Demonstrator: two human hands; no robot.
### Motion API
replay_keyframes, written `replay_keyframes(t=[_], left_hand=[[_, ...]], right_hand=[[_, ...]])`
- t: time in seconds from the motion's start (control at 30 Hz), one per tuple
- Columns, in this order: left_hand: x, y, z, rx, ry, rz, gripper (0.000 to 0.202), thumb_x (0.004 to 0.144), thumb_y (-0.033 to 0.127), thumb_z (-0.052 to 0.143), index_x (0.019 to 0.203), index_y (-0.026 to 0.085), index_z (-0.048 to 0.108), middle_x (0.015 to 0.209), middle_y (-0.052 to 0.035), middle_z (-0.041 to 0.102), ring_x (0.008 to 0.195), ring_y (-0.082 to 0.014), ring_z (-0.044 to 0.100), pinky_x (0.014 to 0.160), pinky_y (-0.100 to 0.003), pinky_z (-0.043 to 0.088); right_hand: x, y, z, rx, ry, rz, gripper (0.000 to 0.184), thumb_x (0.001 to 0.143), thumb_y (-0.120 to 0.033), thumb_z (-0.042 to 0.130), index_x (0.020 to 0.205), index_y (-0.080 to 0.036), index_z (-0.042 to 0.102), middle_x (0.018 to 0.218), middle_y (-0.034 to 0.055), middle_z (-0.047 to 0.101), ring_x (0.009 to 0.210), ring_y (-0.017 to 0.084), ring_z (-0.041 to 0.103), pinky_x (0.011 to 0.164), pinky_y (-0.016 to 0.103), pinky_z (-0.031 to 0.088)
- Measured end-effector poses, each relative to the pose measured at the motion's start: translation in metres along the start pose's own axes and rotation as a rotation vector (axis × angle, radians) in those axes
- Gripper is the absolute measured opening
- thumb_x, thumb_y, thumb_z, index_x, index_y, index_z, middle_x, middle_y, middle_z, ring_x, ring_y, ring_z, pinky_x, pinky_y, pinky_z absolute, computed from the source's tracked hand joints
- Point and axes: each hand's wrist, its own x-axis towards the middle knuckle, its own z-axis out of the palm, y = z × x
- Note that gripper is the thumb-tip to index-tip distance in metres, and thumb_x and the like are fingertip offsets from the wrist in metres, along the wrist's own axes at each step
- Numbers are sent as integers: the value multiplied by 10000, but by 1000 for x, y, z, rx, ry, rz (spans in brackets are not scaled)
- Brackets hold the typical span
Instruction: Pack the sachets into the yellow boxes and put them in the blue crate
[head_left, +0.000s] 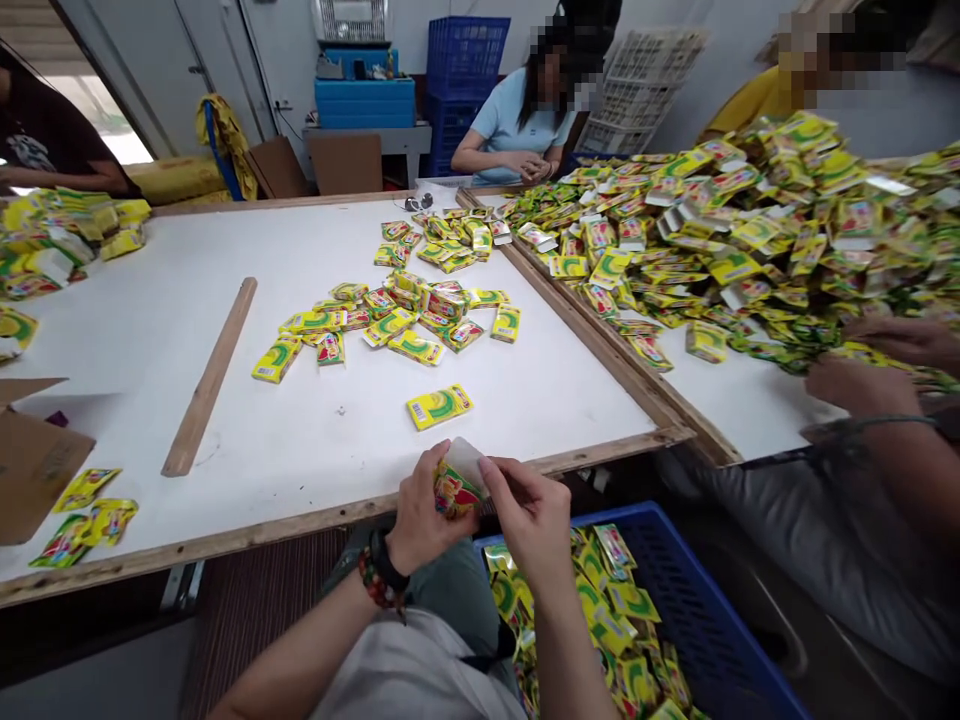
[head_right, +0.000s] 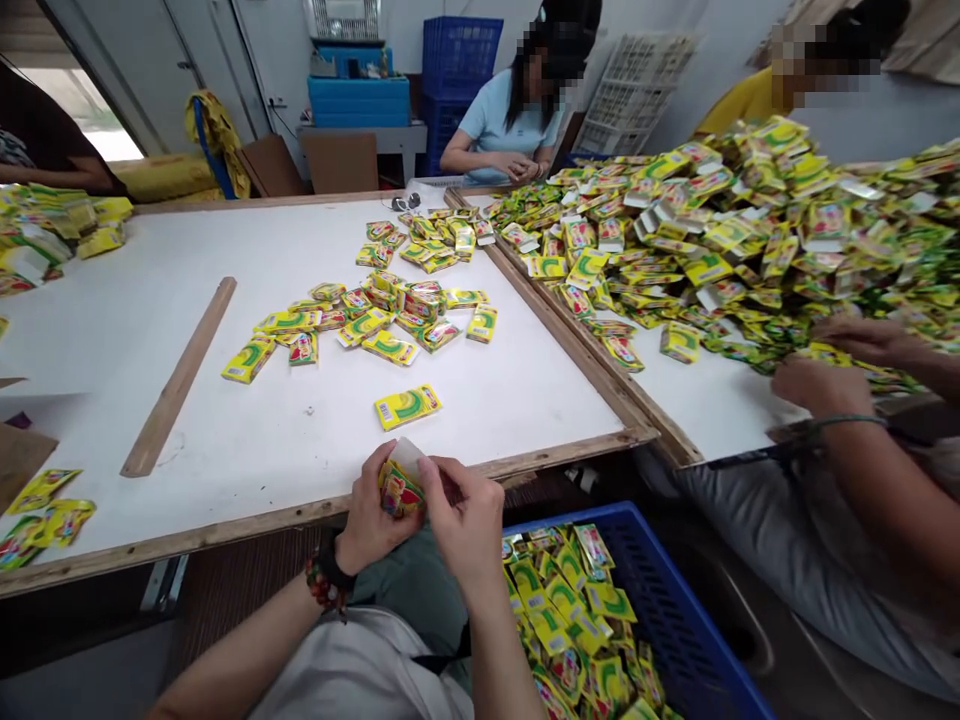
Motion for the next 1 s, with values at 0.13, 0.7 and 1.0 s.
replay_keyframes(t=[0.13,0.7,1.0], left_hand=[[-7,-12,12,46,33,39,725,679,309,667,1299,235,299,1138,-90,591,901,-231,632,766,-377,522],[3,-12,9,118,-112,50,532,726,396,591,1170,194,379,940,-45,566,765,-222,605,624,-321,456],[-1,-19,11,153,-72,21,474,764,380,558,1162,189,389,950,-64,569,764,-221,588,643,-334,459]], right_hand=[[2,9,7,302,-156,113,301,832,-409,615,959,-174,755,817,45,748,758,209,671,687,282,535],[-7,18,31,158,-48,156,339,832,-321,599,1124,-183,704,844,-4,769,519,132,614,499,243,496],[-5,15,33,39,-124,-111,328,884,-276,573,1191,-214,669,1047,68,750,792,207,723,702,305,577]])
